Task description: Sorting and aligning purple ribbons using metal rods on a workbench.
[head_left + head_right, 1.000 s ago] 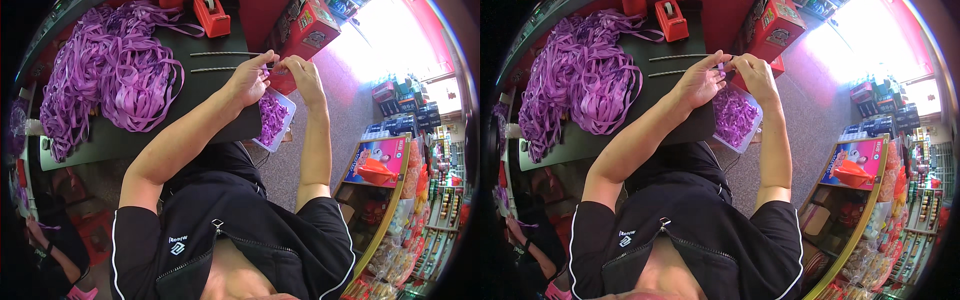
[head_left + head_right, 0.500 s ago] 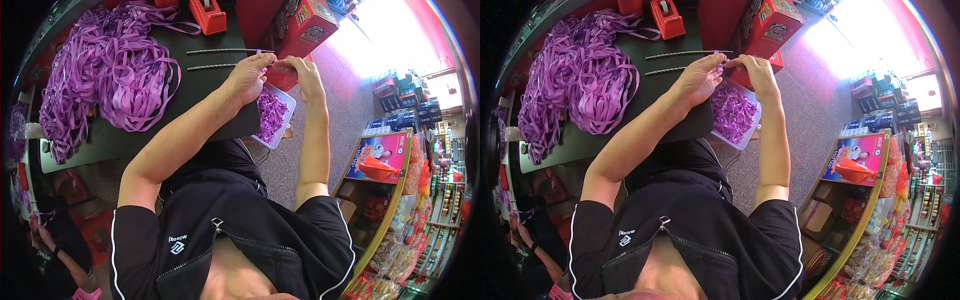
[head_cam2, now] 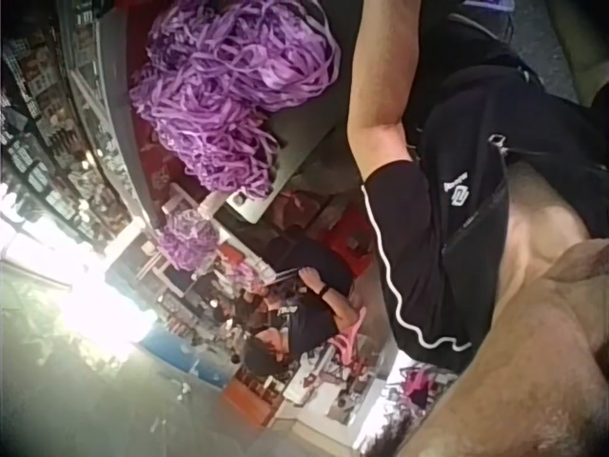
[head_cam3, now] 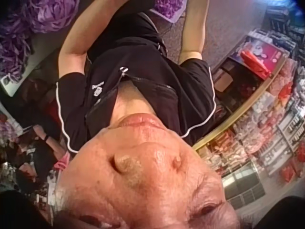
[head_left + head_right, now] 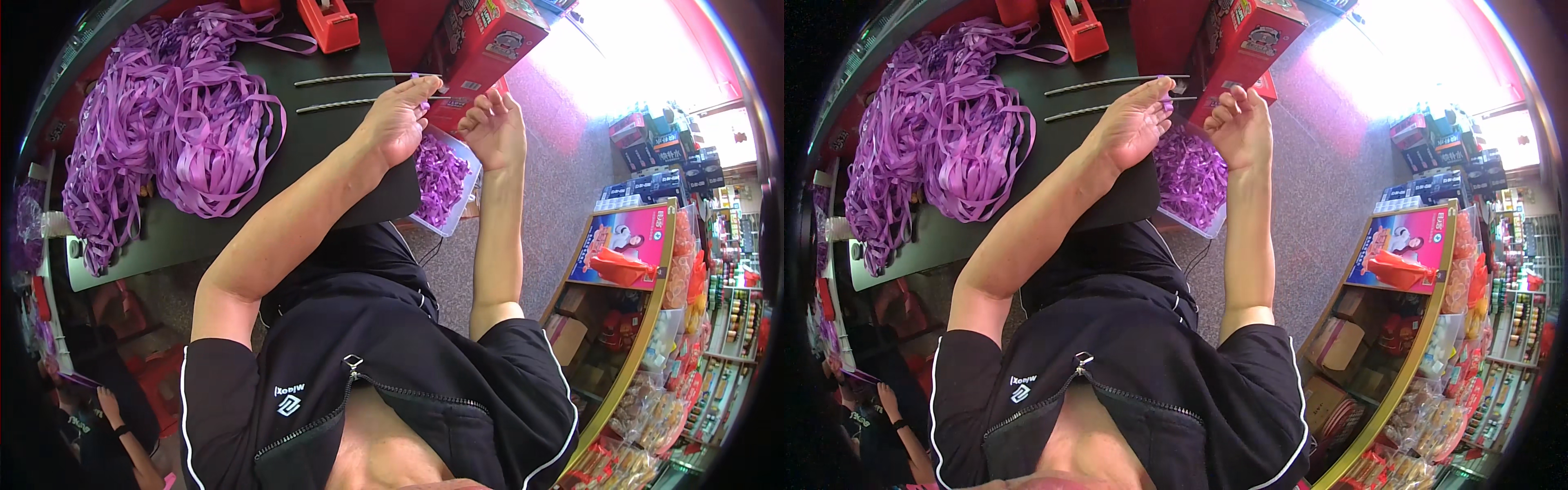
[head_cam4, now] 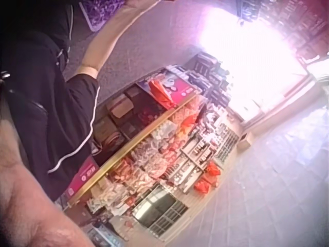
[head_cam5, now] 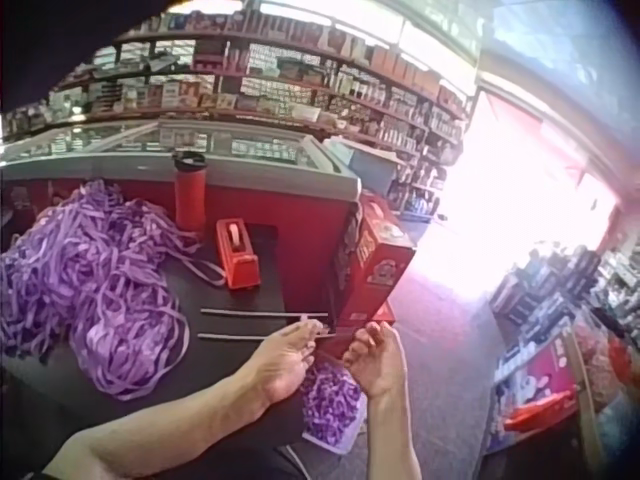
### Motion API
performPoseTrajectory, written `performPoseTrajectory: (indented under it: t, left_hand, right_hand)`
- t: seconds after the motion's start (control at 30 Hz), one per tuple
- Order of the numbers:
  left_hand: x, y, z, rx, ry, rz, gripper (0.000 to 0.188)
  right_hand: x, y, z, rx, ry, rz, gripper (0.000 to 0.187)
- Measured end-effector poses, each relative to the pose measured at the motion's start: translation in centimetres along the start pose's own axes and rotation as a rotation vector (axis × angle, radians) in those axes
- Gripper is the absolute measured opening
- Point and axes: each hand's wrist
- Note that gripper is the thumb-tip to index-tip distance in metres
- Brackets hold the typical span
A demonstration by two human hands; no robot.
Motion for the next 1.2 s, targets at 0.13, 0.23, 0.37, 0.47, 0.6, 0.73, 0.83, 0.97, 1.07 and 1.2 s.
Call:
performPoseTrajectory:
  t: [0.13,0.23,0.37,0.47,0.6,0.73,0.83,0.97,1.07,1.2]
  left_hand:
    - [0.0,0.1,0.2,0.008,0.016,0.014,0.04]
    - [-0.1,0.1,0.2,0.025,-0.001,0.004,0.04]
    - [0.0,0.1,0.0,0.018,-0.009,0.01,0.043]
    - [0.0,0.2,-0.1,0.017,0.0,0.004,0.044]
    - [0.2,0.4,-0.2,0.143,0.048,0.035,0.046]
    - [0.3,0.5,0.0,0.204,0.055,0.027,0.048]
    - [0.3,0.5,0.1,0.255,0.036,0.038,0.049]
    - [0.1,0.3,0.3,0.262,0.027,0.03,0.052]
    - [0.2,0.4,0.2,0.255,0.036,0.029,0.053]
    - [0.3,0.5,-0.2,0.237,0.04,0.038,0.055]
  right_hand:
    - [1.5,3.0,-5.7,1.175,0.203,0.733,0.029]
    - [0.9,2.1,-5.2,1.431,0.13,0.679,0.029]
    - [-0.4,2.1,-3.8,1.304,0.041,0.575,0.021]
    - [-0.6,2.1,-3.8,1.121,0.081,0.489,0.016]
    - [-1.4,-0.5,-4.6,1.232,0.179,0.406,0.019]
    - [-4.5,-1.9,-5.6,1.517,0.028,0.134,0.024]
    - [-7.1,-2.1,-5.9,1.663,-0.083,-0.072,0.027]
    - [-8.7,-1.9,-7.1,1.912,-0.052,-0.196,0.031]
    - [-9.2,-1.7,-7.6,2.036,-0.052,-0.184,0.031]
    - [-9.4,-1.8,-7.5,2.107,-0.02,-0.203,0.031]
Point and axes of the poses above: each hand's wrist, its own x-axis away from the middle knuckle, its own z-axis out of the back of the hand, y = z × x, and after that the axes turned 9 degrees about -z, right-handed
